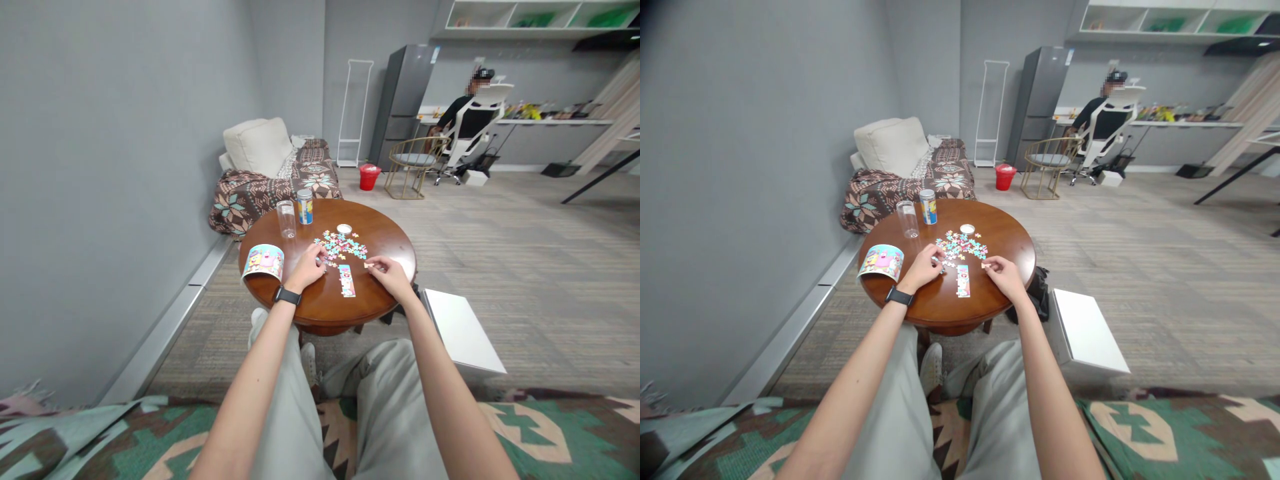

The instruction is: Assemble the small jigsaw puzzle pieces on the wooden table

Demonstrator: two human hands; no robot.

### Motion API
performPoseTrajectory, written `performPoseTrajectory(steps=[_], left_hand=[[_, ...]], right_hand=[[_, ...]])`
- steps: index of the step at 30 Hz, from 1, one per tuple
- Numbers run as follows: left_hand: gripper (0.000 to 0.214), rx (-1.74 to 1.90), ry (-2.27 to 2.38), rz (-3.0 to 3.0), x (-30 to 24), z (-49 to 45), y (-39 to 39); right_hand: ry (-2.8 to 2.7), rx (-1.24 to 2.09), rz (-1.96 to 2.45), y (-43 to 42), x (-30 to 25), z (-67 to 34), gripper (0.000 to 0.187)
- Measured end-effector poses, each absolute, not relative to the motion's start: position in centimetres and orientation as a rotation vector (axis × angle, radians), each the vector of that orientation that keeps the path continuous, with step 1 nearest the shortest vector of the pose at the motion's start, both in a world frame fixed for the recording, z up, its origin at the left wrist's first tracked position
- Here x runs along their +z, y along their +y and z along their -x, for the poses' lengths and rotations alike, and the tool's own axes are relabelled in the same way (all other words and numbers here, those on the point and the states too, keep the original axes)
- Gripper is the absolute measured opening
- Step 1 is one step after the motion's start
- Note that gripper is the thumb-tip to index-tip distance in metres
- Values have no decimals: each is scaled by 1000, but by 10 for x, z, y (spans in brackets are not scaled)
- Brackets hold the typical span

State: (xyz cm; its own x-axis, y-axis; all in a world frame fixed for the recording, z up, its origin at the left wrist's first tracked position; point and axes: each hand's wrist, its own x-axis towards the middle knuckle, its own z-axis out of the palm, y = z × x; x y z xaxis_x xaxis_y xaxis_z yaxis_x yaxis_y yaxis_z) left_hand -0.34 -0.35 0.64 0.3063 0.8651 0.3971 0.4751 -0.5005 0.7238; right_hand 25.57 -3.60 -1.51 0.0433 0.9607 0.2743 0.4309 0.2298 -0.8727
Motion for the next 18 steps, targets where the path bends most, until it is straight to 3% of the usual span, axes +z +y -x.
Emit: performPoseTrajectory(steps=[18], left_hand=[[18, 999, 1258, -2060, 16, 1, -11]], right_hand=[[-1632, 642, 1360, -34, -19, -259, 32]])
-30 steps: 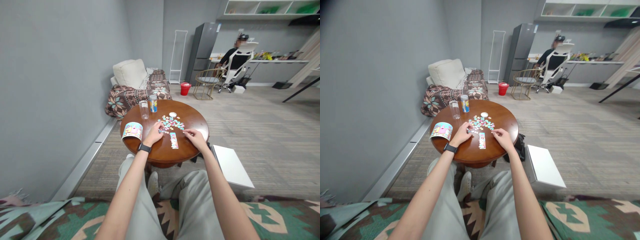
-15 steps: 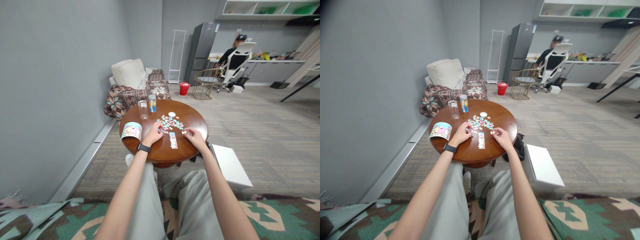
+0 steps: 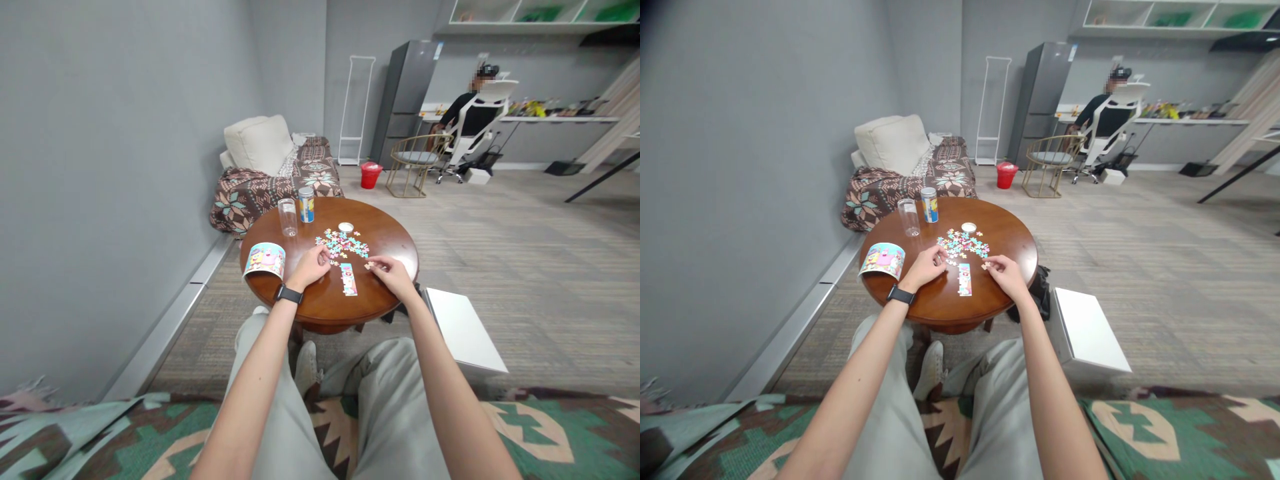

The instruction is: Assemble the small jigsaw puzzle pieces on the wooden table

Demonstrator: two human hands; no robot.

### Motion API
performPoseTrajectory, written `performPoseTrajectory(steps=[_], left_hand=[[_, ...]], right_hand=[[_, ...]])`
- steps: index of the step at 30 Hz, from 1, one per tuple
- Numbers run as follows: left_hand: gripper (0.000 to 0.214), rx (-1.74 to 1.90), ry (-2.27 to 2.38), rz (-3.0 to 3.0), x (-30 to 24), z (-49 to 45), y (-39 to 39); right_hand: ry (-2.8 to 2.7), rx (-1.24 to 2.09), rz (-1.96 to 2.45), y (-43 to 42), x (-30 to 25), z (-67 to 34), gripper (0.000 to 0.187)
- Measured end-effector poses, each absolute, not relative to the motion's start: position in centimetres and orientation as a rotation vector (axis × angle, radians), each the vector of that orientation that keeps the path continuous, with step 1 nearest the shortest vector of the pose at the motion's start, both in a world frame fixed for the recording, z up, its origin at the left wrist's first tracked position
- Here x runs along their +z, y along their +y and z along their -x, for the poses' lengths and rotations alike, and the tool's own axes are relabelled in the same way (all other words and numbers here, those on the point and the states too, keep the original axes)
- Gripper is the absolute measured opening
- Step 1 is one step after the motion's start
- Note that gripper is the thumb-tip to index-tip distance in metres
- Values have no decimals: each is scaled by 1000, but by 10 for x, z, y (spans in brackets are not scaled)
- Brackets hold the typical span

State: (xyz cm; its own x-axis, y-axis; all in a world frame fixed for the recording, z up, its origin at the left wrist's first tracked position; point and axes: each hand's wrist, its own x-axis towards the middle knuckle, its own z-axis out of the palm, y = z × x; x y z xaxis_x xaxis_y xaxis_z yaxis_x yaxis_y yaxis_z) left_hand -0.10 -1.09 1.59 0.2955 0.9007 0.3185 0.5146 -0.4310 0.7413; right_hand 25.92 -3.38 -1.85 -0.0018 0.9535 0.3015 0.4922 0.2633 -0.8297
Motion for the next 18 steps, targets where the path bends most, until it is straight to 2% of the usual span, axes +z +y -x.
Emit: performPoseTrajectory(steps=[18], left_hand=[[11, 1034, 1235, -2022, 13, 1, -9]], right_hand=[[-1650, 574, 1345, -35, -17, -260, 33]])
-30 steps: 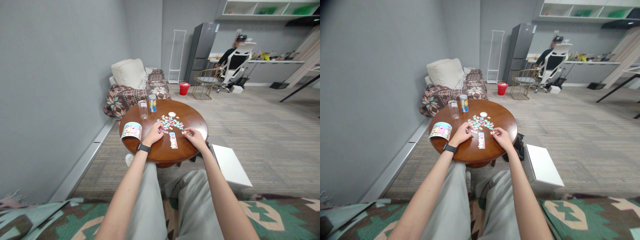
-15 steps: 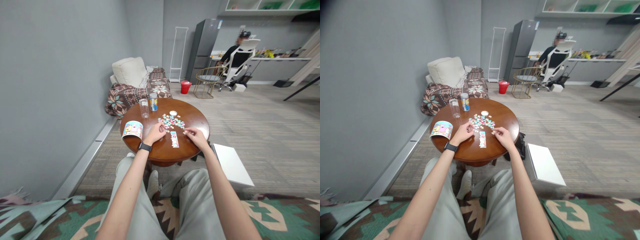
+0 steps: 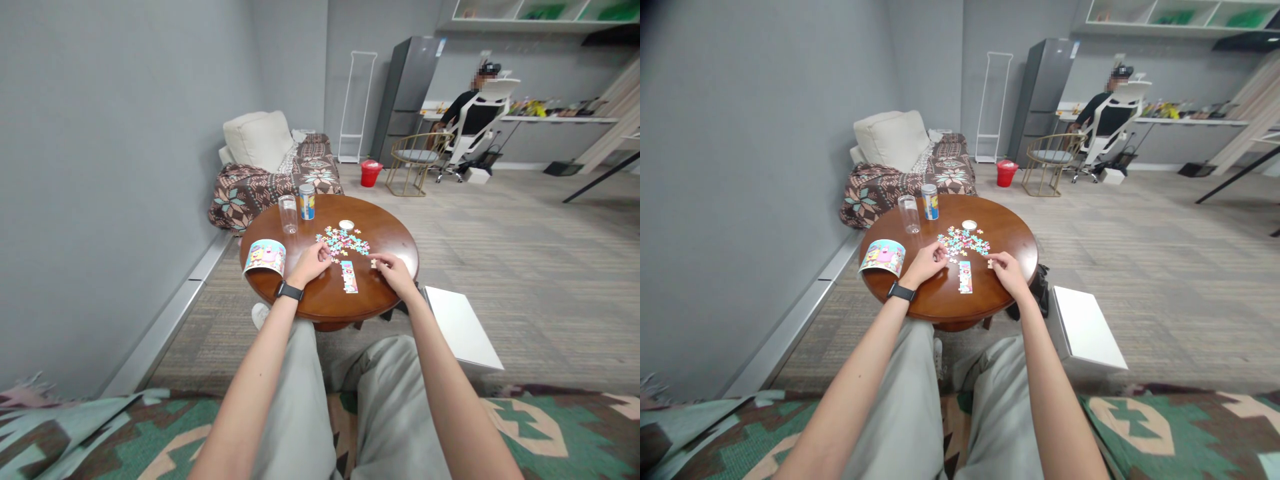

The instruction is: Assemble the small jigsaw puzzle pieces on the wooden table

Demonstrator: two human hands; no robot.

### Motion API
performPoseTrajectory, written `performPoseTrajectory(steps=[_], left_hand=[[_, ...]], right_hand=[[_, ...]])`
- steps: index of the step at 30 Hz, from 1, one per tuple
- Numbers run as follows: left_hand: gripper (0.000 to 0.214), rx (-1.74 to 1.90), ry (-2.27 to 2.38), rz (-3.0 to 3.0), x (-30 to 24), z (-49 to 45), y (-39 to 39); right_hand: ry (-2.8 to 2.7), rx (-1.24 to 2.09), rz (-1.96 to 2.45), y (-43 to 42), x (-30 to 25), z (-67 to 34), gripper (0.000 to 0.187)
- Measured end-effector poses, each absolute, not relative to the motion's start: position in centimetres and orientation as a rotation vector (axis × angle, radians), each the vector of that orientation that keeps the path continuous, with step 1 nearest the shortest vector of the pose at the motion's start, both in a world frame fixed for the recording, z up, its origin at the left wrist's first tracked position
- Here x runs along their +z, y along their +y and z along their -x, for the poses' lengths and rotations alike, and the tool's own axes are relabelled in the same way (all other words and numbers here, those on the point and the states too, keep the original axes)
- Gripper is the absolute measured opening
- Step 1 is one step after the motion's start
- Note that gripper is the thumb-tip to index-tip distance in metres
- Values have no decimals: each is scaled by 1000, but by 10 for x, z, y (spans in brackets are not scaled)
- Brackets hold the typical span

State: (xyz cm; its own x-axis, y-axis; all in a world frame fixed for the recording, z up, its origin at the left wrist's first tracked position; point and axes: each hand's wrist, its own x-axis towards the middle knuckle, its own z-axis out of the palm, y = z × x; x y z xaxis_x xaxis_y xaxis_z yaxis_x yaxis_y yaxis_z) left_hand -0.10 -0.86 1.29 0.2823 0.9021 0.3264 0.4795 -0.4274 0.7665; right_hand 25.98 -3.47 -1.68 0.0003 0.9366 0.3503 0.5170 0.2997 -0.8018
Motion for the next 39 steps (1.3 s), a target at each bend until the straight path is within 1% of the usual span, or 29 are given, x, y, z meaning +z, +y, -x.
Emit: performPoseTrajectory(steps=[3, 10, 14, 20, 23, 27, 39], left_hand=[[11, 1033, 1259, -2019, 12, 1, -7], [8, 1003, 1270, -2008, 9, 1, -6], [7, 980, 1291, -2002, 11, 1, -7], [18, 993, 1302, -1990, 10, 1, -7], [19, 978, 1299, -1985, 11, 1, -7], [19, 964, 1305, -1988, 12, 1, -8], [17, 965, 1298, -1993, 10, 1, -6]], right_hand=[[-1614, 594, 1363, -35, -16, -259, 34], [-1580, 678, 1344, -36, -14, -256, 22], [-1550, 673, 1371, -35, -15, -255, 26], [-1499, 804, 1268, -37, -16, -252, 28], [-1483, 835, 1210, -37, -16, -251, 27], [-1537, 779, 1291, -36, -17, -253, 21], [-1664, 551, 1312, -32, -20, -260, 20]])
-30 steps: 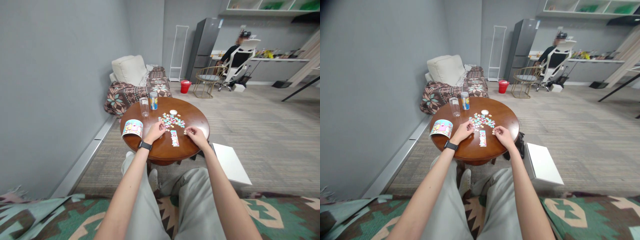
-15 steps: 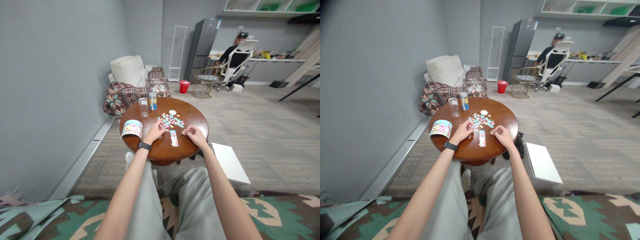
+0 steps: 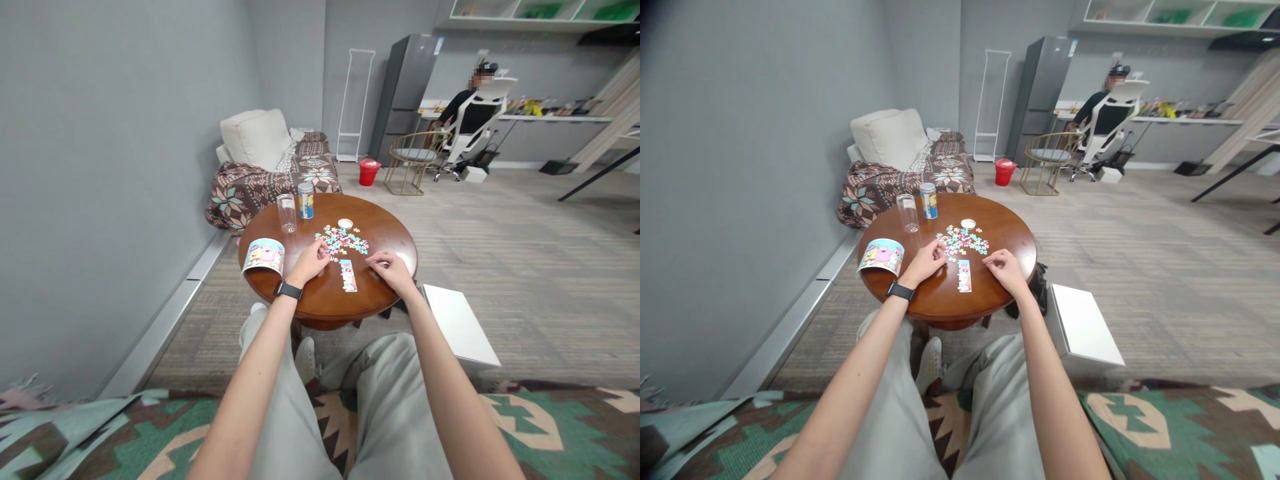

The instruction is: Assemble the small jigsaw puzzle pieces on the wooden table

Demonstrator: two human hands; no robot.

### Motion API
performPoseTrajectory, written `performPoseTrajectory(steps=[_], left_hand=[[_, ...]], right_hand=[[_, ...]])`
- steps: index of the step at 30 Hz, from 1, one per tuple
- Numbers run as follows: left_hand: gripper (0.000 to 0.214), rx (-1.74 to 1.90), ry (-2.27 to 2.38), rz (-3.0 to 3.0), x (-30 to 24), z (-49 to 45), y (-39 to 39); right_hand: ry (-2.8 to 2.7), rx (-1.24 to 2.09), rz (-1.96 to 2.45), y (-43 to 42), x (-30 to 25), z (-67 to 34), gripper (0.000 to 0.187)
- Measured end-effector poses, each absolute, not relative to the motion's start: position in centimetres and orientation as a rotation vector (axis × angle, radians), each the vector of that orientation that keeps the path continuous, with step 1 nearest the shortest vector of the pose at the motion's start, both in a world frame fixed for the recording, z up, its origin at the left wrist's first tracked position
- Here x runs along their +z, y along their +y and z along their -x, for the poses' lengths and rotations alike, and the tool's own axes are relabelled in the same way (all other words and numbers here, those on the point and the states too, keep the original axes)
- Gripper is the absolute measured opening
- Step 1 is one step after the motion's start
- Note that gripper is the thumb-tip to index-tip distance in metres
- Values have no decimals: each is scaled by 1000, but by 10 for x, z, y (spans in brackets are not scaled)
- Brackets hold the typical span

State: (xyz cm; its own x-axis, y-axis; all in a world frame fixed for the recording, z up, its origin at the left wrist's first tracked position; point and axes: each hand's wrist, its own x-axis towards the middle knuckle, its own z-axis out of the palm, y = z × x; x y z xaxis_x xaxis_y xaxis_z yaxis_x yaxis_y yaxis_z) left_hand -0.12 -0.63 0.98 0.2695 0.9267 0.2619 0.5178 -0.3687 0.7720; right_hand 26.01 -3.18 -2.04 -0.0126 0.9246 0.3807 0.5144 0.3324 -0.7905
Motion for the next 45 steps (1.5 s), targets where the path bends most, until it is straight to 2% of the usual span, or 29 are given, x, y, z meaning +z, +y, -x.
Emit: performPoseTrajectory(steps=[11, 18, 27, 45], left_hand=[[17, 957, 1308, -1980, 11, 1, -7], [16, 964, 1302, -2004, 9, 1, -6], [17, 942, 1302, -1987, 11, 1, -8], [17, 948, 1310, -2001, 12, 1, -8]], right_hand=[[-1716, 581, 1306, -34, -20, -255, 16], [-1790, 523, 1268, -36, -18, -252, 34], [-1756, 484, 1332, -34, -18, -252, 18], [-1783, 444, 1303, -39, -17, -250, 27]])
